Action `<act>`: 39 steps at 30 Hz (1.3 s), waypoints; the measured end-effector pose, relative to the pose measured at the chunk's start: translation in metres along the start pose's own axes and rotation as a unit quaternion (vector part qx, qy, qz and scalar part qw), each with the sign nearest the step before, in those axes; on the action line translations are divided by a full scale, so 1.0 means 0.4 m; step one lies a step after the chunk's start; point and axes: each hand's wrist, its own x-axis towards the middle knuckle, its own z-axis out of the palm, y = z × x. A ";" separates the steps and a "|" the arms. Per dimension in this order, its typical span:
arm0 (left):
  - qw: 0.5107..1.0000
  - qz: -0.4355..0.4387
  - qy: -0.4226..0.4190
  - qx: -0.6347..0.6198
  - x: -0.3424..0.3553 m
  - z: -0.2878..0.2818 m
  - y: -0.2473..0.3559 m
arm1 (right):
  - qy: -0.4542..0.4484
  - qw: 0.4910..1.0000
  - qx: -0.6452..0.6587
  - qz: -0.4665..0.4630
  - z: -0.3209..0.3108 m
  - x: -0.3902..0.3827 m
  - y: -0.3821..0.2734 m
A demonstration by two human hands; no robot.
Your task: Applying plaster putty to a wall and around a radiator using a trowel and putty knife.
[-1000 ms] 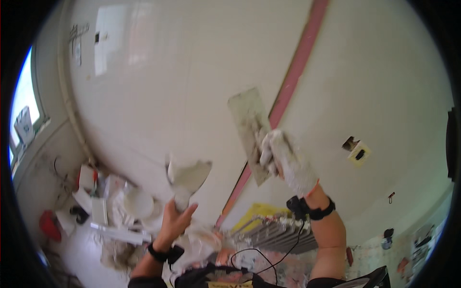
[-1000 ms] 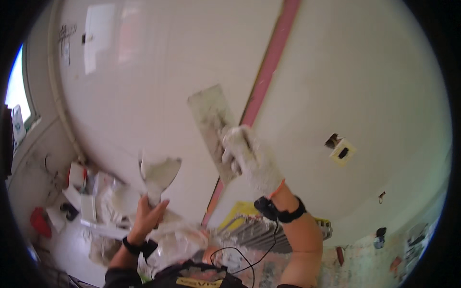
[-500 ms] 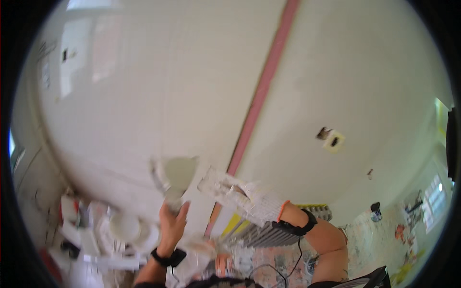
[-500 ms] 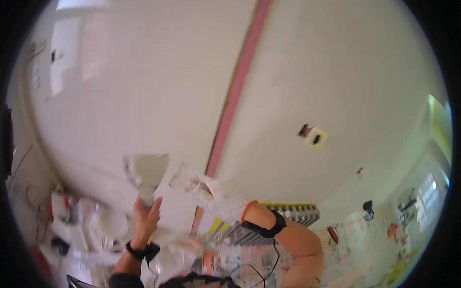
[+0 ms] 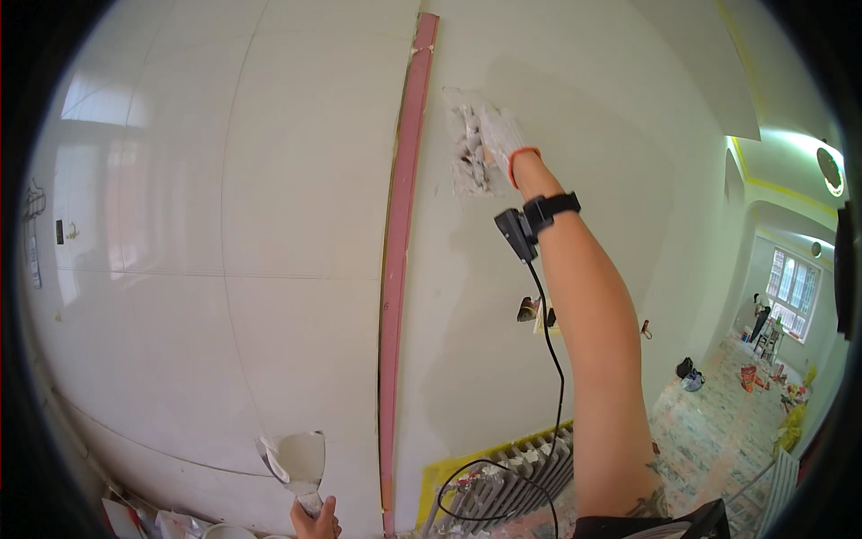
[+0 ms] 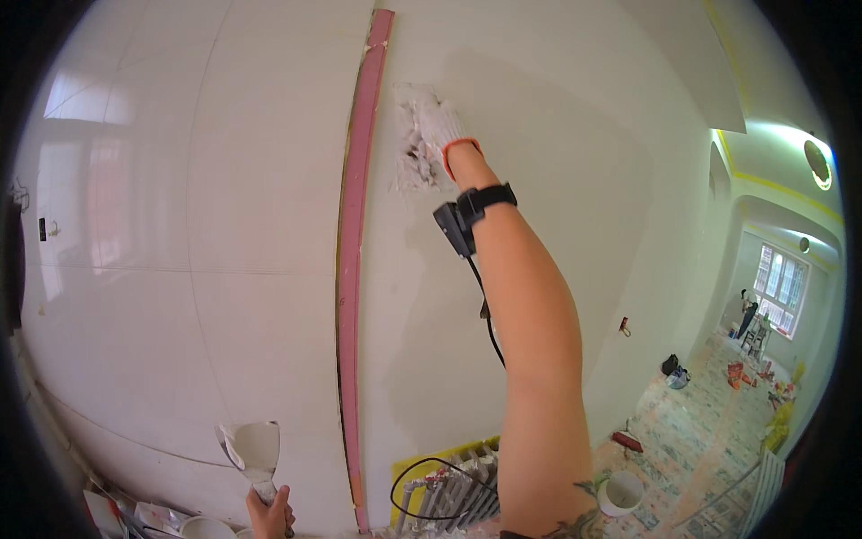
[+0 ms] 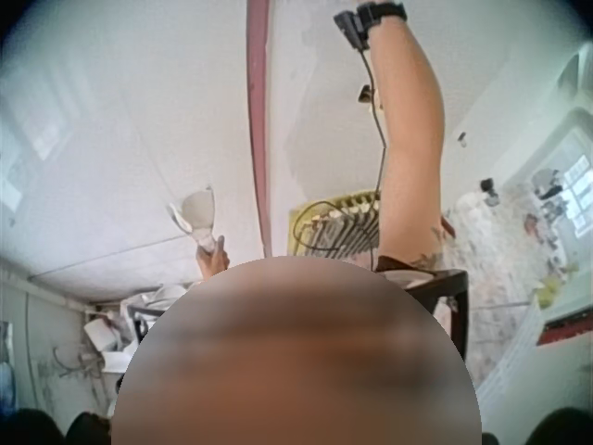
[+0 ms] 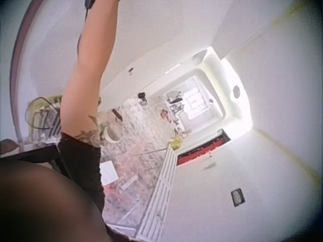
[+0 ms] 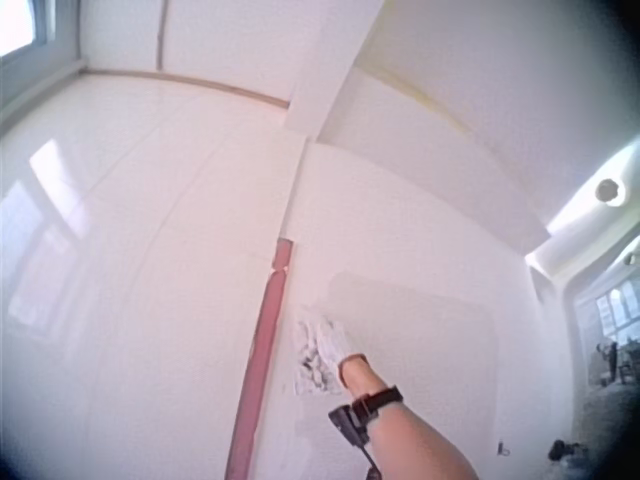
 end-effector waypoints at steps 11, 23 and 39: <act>0.998 -0.047 0.026 -0.020 0.025 -0.003 -0.039 | -0.076 0.961 -0.251 -0.086 0.029 0.152 -0.037; 0.978 -0.171 -0.098 -0.064 0.005 -0.089 0.026 | 0.014 0.992 -0.114 0.045 0.185 -0.134 0.125; 0.957 -0.145 -0.224 0.110 -0.108 -0.017 0.137 | -0.052 0.990 -0.105 0.082 0.264 -0.751 0.729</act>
